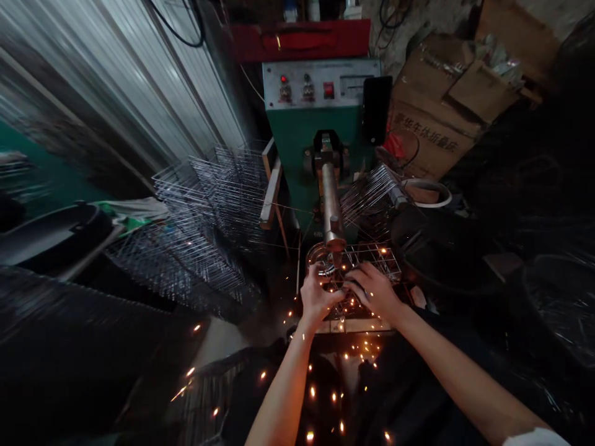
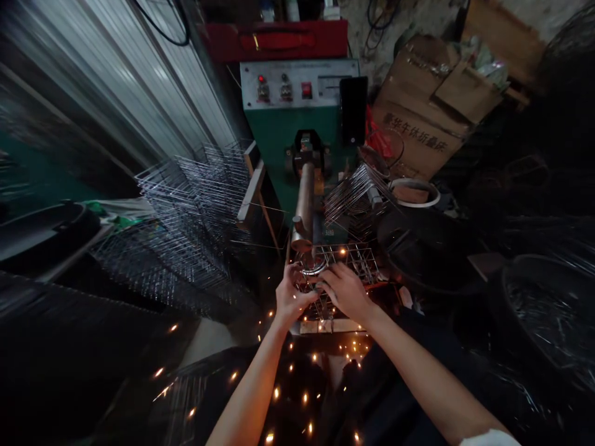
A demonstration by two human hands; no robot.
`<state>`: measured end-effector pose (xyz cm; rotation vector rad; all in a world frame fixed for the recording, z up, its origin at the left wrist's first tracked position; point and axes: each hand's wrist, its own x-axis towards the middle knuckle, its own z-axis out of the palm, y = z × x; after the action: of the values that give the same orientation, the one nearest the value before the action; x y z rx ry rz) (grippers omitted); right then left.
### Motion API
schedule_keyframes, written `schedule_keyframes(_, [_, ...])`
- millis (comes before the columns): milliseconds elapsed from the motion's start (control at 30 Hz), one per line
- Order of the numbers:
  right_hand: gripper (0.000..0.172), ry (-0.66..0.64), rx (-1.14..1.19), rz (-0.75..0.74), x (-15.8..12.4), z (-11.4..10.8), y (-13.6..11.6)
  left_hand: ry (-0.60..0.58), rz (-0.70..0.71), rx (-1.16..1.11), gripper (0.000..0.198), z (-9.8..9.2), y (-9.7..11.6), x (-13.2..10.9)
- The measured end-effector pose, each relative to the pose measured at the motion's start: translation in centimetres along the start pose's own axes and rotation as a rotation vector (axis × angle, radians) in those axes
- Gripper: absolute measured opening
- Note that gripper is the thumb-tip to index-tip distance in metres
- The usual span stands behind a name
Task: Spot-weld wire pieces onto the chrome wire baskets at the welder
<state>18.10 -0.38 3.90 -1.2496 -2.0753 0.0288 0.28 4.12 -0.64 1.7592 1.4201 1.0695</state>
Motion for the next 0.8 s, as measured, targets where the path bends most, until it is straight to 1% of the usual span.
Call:
schedule_keyframes(100, [0.015,0.016,-0.157,0.015,0.3,0.5,0.4,-0.035,-0.001,-0.082,0.072,0.0,-0.5,1.0])
schedule_keyframes(200, [0.017,0.025,-0.227,0.026,0.9,1.1,0.7,-0.029,-0.017,-0.127,0.071,0.0,-0.9,1.7])
schedule_keyframes(333, [0.021,0.031,-0.170,0.028,1.0,0.6,0.8,-0.029,-0.029,-0.133,0.076,-0.1,-0.9,1.7])
schedule_keyframes(500, [0.018,-0.018,-0.078,0.029,0.7,-0.2,0.9,-0.034,-0.024,-0.122,0.075,-0.2,-0.9,1.6])
schedule_keyframes(667, [0.017,0.006,-0.070,0.019,1.2,0.4,1.5,-0.029,-0.045,-0.080,0.076,-0.4,-1.1,2.6])
schedule_keyframes(800, [0.014,0.029,-0.038,0.011,1.7,0.7,1.7,-0.033,-0.043,-0.098,0.076,-0.4,-1.2,3.0])
